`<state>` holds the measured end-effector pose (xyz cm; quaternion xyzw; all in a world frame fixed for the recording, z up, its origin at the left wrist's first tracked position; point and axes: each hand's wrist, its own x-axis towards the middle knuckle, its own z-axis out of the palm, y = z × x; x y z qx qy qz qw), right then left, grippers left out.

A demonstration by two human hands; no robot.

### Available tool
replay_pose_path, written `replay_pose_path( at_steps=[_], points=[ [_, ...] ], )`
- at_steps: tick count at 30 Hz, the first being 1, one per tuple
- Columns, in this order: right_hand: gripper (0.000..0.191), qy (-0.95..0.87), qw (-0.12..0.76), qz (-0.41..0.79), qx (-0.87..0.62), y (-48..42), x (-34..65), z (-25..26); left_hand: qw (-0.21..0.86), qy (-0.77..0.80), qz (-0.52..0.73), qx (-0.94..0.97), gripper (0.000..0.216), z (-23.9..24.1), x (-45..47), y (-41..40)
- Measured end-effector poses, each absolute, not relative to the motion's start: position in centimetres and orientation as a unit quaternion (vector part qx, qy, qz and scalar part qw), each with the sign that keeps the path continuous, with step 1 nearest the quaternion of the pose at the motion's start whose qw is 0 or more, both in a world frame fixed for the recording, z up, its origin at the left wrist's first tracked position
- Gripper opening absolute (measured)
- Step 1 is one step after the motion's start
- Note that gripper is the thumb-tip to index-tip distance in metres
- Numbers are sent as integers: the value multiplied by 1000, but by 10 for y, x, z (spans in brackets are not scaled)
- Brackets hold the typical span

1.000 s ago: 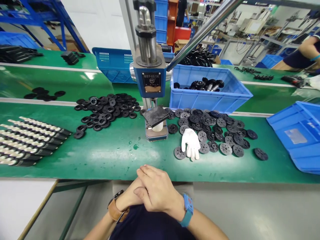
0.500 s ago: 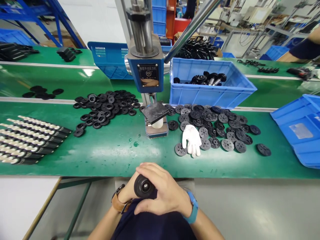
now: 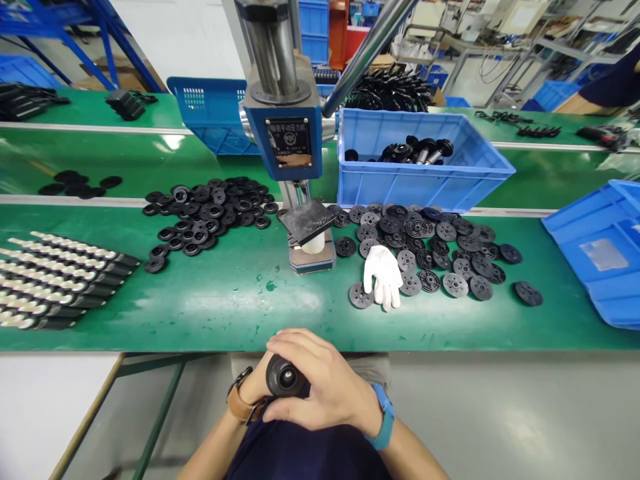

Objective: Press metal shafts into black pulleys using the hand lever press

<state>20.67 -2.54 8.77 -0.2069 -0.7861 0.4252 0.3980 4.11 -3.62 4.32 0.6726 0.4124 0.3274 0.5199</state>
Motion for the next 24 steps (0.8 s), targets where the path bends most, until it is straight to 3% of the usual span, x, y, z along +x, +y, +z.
replay_pose_path(
  at_steps=[8, 24],
  points=[
    [85, -792, 375, 425, -229, -26, 208, 85, 532, 439, 326, 646, 69, 25, 42, -42],
    [84, -791, 376, 426, -225, -25, 210, 87, 544, 421, 335, 644, 51, 46, 45, -37]
  ],
)
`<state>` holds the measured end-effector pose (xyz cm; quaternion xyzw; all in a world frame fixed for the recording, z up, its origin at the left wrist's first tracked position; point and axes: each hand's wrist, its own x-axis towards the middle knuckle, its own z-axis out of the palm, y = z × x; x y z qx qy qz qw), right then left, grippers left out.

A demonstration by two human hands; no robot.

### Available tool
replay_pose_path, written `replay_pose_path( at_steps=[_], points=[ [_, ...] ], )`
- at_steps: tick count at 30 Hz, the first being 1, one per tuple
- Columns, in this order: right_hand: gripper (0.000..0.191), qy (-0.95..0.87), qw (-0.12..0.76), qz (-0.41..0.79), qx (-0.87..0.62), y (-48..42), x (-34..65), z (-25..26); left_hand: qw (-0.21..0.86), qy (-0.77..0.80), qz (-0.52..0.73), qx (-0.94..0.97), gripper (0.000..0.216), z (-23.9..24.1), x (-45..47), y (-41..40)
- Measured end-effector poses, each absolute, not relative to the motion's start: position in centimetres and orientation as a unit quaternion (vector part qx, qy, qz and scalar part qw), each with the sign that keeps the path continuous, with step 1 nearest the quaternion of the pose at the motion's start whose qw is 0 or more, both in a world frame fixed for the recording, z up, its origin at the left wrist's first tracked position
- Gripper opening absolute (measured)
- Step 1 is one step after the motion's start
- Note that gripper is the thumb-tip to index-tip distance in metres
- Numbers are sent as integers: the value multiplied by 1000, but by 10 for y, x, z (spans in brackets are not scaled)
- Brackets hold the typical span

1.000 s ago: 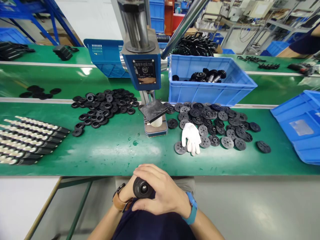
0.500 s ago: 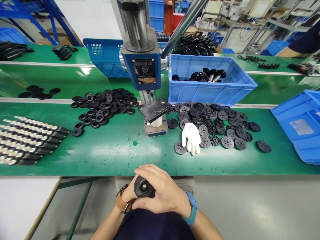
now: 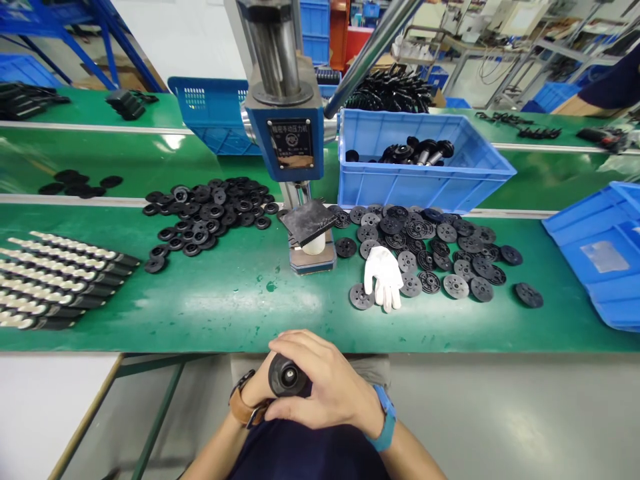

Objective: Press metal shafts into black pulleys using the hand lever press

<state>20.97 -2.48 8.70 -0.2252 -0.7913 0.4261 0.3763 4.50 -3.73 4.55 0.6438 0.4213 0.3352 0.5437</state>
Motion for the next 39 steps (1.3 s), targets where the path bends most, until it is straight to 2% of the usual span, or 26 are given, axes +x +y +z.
replay_pose_path(
  at_steps=[6, 11, 13, 16, 21, 25, 28, 34, 39],
  points=[
    [72, -757, 383, 442, -290, -16, 228, 91, 608, 390, 372, 584, 59, 62, 38, -39],
    [65, -695, 429, 479, -322, -1, 238, 85, 670, 371, 405, 499, 40, 69, 25, -35],
    [67, -670, 446, 496, -326, 7, 236, 81, 624, 423, 439, 489, 40, 81, 24, -23],
    [64, -651, 469, 498, -328, 23, 228, 82, 497, 507, 504, 491, 39, 110, 24, 4],
    [53, -645, 532, 426, -346, 50, 224, 103, 301, 566, 546, 539, 27, 170, 22, 66],
    [46, -621, 602, 346, -364, 68, 234, 146, 174, 573, 491, 632, 15, 196, 23, 111],
    [44, -601, 667, 268, -349, 79, 243, 195, 115, 580, 428, 683, 28, 200, 28, 135],
    [39, -567, 779, 124, -238, 96, 255, 301, 117, 559, 399, 718, 14, 197, 36, 150],
    [35, -569, 785, 187, -157, 113, 253, 361, 153, 552, 392, 720, 19, 191, 35, 151]
  ],
)
